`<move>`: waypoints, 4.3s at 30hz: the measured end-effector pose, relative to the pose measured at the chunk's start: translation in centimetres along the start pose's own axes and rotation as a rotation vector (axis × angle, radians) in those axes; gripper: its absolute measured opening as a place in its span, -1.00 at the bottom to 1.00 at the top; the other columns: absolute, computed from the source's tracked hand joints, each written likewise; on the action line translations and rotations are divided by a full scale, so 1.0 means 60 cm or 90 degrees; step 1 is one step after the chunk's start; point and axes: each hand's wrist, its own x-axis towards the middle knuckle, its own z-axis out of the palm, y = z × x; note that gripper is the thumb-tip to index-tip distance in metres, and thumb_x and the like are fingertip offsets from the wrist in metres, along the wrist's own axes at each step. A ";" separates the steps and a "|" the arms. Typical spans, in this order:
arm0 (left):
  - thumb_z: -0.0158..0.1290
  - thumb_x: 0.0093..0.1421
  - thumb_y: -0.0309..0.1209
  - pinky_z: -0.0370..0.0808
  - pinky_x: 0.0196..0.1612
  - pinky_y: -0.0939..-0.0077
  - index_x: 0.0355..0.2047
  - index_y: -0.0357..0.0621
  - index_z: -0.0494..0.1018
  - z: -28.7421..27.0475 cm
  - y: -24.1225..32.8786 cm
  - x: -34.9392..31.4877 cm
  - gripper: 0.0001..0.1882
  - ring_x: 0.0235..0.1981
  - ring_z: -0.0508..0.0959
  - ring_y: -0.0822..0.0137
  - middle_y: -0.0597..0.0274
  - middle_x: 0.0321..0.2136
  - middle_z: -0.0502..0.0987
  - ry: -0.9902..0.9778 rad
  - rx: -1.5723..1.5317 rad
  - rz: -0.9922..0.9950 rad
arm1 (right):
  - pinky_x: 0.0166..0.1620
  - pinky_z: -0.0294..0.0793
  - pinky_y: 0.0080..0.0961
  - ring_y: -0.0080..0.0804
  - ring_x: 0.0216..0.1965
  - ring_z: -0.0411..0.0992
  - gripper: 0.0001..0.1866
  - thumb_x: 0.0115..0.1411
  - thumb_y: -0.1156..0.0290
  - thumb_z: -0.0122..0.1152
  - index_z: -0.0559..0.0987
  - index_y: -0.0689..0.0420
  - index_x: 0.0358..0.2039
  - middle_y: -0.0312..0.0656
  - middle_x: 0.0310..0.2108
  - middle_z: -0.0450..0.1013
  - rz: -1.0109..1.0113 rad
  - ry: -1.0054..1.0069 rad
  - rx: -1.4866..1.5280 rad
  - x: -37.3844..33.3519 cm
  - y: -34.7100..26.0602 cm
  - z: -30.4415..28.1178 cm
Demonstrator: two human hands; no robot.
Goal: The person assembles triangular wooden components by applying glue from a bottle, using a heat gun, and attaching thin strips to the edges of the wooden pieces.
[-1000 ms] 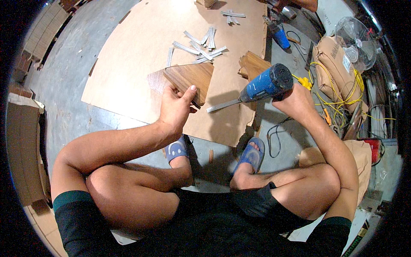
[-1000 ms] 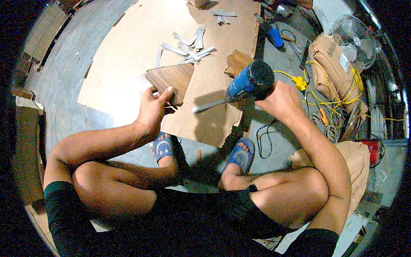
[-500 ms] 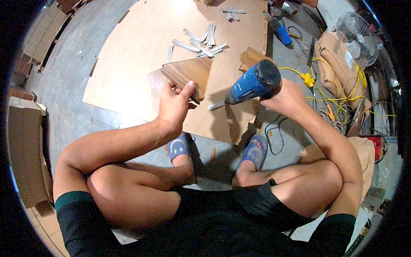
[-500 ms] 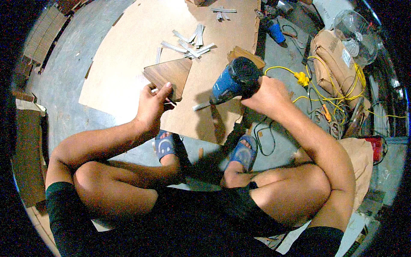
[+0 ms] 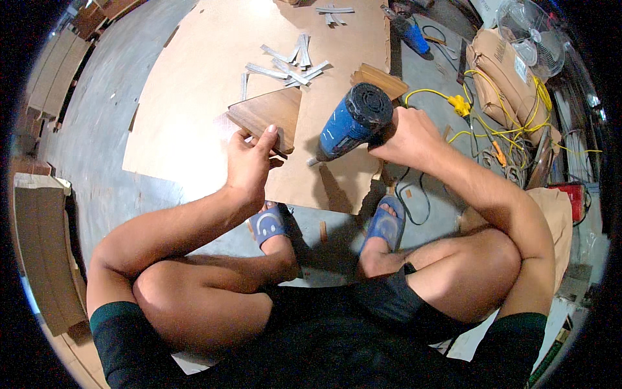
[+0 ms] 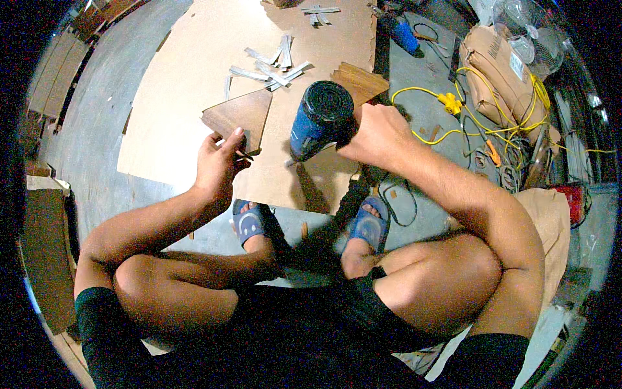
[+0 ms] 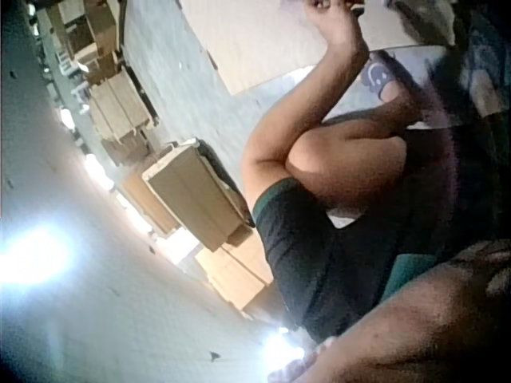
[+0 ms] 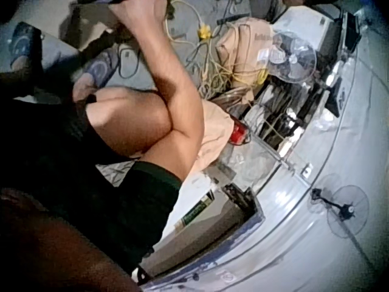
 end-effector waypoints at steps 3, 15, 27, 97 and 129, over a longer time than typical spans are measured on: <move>0.14 0.34 -0.29 0.56 -0.35 0.44 0.06 -0.34 0.21 -0.003 0.000 0.000 -0.52 -0.32 0.61 0.32 0.03 -0.23 0.57 -0.014 -0.009 -0.001 | -0.23 0.59 -0.10 0.11 -0.33 0.58 -0.62 -0.13 0.14 0.43 0.65 0.16 -0.38 0.09 -0.44 0.58 0.029 -0.001 -0.015 -0.006 0.009 -0.006; 0.14 0.34 -0.28 0.54 -0.36 0.45 0.04 -0.32 0.25 0.006 0.004 -0.006 -0.56 -0.35 0.61 0.33 0.07 -0.28 0.57 -0.016 0.010 -0.014 | -0.26 0.59 -0.10 0.12 -0.33 0.57 -0.65 -0.12 0.14 0.45 0.66 0.09 -0.38 0.06 -0.42 0.59 0.104 0.063 -0.101 -0.027 0.074 -0.018; 0.10 0.37 -0.23 0.50 -0.33 0.51 0.04 -0.26 0.31 0.009 -0.001 -0.004 -0.59 -0.36 0.61 0.37 0.10 -0.29 0.60 -0.001 0.028 -0.002 | -0.25 0.60 -0.09 0.14 -0.35 0.57 -0.60 -0.10 0.07 0.42 0.67 0.14 -0.40 0.09 -0.45 0.58 0.079 0.027 -0.086 -0.023 0.029 -0.035; 0.24 0.11 -0.51 0.56 -0.08 0.23 -0.19 -0.31 0.33 0.103 -0.099 0.109 -0.66 -0.14 0.63 -0.03 -0.17 -0.23 0.59 -0.255 0.558 0.285 | 0.20 0.41 -0.20 0.02 0.06 0.49 -0.50 -0.01 0.69 -0.03 0.59 0.20 -0.02 0.09 -0.04 0.55 -0.164 0.139 0.430 0.068 0.131 0.254; 0.26 0.12 -0.52 0.58 -0.12 0.33 -0.18 -0.33 0.34 0.098 -0.120 0.116 -0.65 -0.14 0.66 0.09 -0.16 -0.20 0.61 -0.278 0.512 0.235 | 0.17 0.44 -0.24 -0.04 0.08 0.50 -0.51 0.03 0.75 0.01 0.59 0.21 0.00 0.06 -0.03 0.55 -0.155 0.107 0.383 0.066 0.133 0.251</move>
